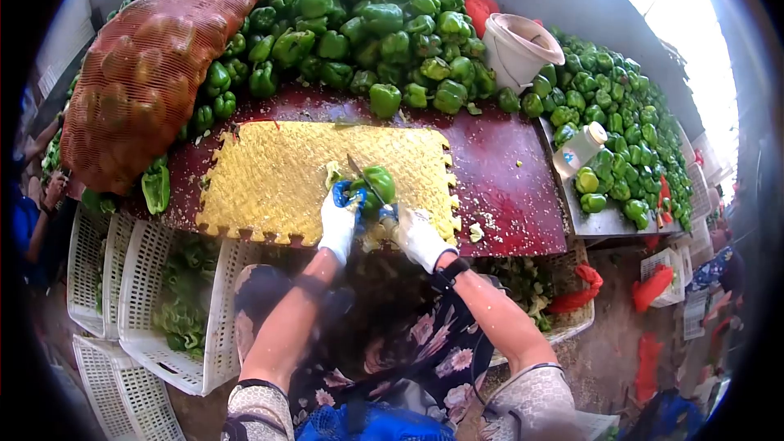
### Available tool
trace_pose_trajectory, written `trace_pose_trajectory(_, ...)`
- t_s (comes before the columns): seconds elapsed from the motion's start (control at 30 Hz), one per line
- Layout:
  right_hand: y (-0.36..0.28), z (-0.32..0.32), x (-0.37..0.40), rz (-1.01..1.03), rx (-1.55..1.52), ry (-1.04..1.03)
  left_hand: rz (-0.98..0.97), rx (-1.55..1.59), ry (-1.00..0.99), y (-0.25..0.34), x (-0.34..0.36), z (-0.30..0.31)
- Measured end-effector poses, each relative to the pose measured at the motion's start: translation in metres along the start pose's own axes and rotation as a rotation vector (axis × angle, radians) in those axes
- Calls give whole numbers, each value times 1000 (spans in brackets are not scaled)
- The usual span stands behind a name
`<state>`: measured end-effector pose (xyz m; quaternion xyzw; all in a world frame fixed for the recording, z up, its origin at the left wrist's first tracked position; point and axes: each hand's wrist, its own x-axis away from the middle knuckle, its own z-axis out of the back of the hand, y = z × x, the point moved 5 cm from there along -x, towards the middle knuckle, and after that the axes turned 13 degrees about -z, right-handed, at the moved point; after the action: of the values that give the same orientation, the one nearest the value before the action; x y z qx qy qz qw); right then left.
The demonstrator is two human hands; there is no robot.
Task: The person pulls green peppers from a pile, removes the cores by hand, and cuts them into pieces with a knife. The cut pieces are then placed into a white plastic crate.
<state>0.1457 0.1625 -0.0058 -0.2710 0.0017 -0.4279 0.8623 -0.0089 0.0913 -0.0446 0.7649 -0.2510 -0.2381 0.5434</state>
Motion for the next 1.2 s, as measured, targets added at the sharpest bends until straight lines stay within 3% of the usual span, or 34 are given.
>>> trace_pose_trajectory(0.03, -17, 6, 7, 292, 200, 190, 40, 29, 5, -3, 1, 1)
trace_pose_trajectory(0.07, -18, 12, 8, 300, 197, 206, 23, 27, 0, -4, -2, 2)
trace_pose_trajectory(0.13, 1, 20, 14, -308, -484, -133, 106, 84, -71, -10, -9, 1)
trace_pose_trajectory(0.2, 49, -10, -16, -283, -720, 104, 162, 71, -107, 6, -11, -7)
trace_pose_trajectory(0.3, 64, 11, -17, -288, -1134, 112, 91, 186, -354, 14, -41, -36)
trace_pose_trajectory(0.33, 69, 13, -16, -382, -1261, 25, -160, -142, -341, 13, -66, -44)
trace_pose_trajectory(0.43, 62, 20, -9, -361, -1268, 203, -410, -512, -246, 22, -130, -67)
trace_pose_trajectory(0.5, 72, 3, -20, -414, -1232, 151, -461, -813, -257, 32, -156, -91)
trace_pose_trajectory(0.57, 71, 3, -20, -388, -1165, 102, -471, -911, -276, 9, -194, -105)
trace_pose_trajectory(0.63, 67, 6, -17, -447, -1086, 81, -592, -1134, -188, -6, -217, -120)
trace_pose_trajectory(0.67, 61, 14, -12, -492, -1034, 71, -528, -1125, -241, -11, -229, -127)
trace_pose_trajectory(0.7, 66, 10, -15, -361, -1035, 164, -483, -1139, -255, -14, -238, -133)
trace_pose_trajectory(0.73, 76, -5, -24, -374, -1004, 197, -436, -1154, -269, -16, -244, -139)
trace_pose_trajectory(0.77, 66, 8, -17, -400, -1068, 147, -402, -1112, -274, -22, -252, -141)
trace_pose_trajectory(0.9, 57, 19, -11, -450, -1118, 85, -370, -1095, -261, -24, -261, -142)
trace_pose_trajectory(0.97, 60, 10, -16, -464, -1117, 101, -457, -1083, -202, -17, -252, -138)
trace_pose_trajectory(1.1, 64, 6, -18, -460, -1130, 101, -528, -868, -206, -2, -214, -109)
trace_pose_trajectory(1.13, 56, 15, -10, -460, -1226, 45, -464, -685, -237, 21, -181, -105)
trace_pose_trajectory(1.2, 72, 0, -27, -384, -1131, 127, -461, -678, -285, 56, -119, -92)
